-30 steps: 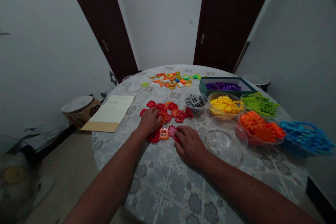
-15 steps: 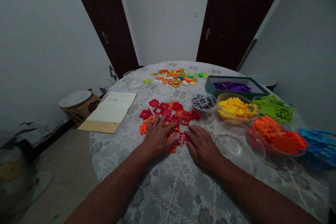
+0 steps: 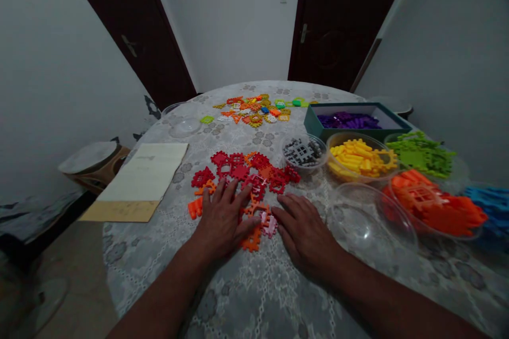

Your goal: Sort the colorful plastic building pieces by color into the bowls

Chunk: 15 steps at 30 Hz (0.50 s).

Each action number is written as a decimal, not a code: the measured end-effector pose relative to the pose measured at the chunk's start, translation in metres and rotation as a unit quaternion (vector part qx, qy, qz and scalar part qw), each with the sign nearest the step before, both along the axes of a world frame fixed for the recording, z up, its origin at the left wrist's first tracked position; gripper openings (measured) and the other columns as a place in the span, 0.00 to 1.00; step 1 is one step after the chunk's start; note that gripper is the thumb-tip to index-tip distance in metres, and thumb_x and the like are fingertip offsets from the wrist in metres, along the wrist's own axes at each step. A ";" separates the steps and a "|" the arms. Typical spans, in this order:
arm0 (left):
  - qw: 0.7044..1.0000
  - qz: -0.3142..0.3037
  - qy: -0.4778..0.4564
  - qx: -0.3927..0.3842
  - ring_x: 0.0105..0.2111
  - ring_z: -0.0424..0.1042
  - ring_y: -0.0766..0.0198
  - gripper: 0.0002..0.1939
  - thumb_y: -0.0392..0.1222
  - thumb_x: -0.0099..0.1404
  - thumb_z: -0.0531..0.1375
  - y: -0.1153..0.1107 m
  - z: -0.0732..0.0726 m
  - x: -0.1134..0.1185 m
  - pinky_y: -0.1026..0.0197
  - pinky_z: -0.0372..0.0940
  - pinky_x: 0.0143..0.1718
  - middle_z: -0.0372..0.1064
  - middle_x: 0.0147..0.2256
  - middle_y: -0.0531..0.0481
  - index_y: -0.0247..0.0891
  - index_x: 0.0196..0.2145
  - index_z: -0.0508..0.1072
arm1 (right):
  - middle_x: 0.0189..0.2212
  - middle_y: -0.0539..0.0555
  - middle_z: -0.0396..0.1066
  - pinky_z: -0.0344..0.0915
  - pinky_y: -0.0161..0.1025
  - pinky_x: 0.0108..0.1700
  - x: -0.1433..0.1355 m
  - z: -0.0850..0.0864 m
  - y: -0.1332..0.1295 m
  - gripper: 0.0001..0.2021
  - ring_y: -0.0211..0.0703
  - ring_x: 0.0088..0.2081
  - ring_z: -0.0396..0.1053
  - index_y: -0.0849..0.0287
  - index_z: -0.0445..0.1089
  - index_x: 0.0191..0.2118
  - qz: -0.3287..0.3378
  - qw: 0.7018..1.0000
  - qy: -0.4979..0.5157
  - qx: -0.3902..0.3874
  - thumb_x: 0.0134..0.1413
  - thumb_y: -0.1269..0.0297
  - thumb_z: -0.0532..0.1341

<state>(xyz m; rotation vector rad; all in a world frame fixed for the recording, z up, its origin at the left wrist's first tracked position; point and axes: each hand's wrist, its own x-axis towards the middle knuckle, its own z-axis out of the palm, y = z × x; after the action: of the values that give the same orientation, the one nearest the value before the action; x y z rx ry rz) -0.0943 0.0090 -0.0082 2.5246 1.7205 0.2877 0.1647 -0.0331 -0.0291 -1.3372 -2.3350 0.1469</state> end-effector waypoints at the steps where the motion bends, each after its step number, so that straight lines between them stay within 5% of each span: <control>1: 1.000 0.009 0.000 0.002 0.74 0.50 0.31 0.39 0.70 0.72 0.55 0.002 0.001 0.000 0.19 0.43 0.68 0.57 0.73 0.40 0.57 0.74 0.58 | 0.69 0.62 0.65 0.55 0.68 0.72 -0.001 0.001 0.000 0.21 0.61 0.71 0.60 0.52 0.71 0.66 0.003 1.000 -0.003 -0.001 0.72 0.65 0.57; 9: 0.999 -0.005 0.002 0.052 0.74 0.51 0.40 0.28 0.58 0.77 0.54 0.009 0.018 0.017 0.30 0.49 0.71 0.55 0.74 0.43 0.51 0.70 0.65 | 0.68 0.63 0.66 0.56 0.64 0.72 -0.004 0.004 0.001 0.19 0.59 0.69 0.61 0.55 0.71 0.64 0.012 1.000 0.016 0.005 0.72 0.65 0.57; 15: 0.999 -0.017 0.042 0.017 0.74 0.51 0.37 0.30 0.59 0.78 0.49 0.052 0.013 0.057 0.28 0.49 0.70 0.53 0.75 0.42 0.54 0.73 0.62 | 0.66 0.64 0.67 0.57 0.64 0.71 -0.005 0.003 0.003 0.20 0.59 0.68 0.62 0.54 0.70 0.65 0.009 1.000 0.024 0.012 0.71 0.65 0.59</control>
<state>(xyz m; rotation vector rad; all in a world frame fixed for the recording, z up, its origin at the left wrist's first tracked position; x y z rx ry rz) -0.0377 0.0610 0.0044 2.6239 1.7127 0.2129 0.1599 -0.0296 -0.0264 -1.2879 -2.3018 0.1529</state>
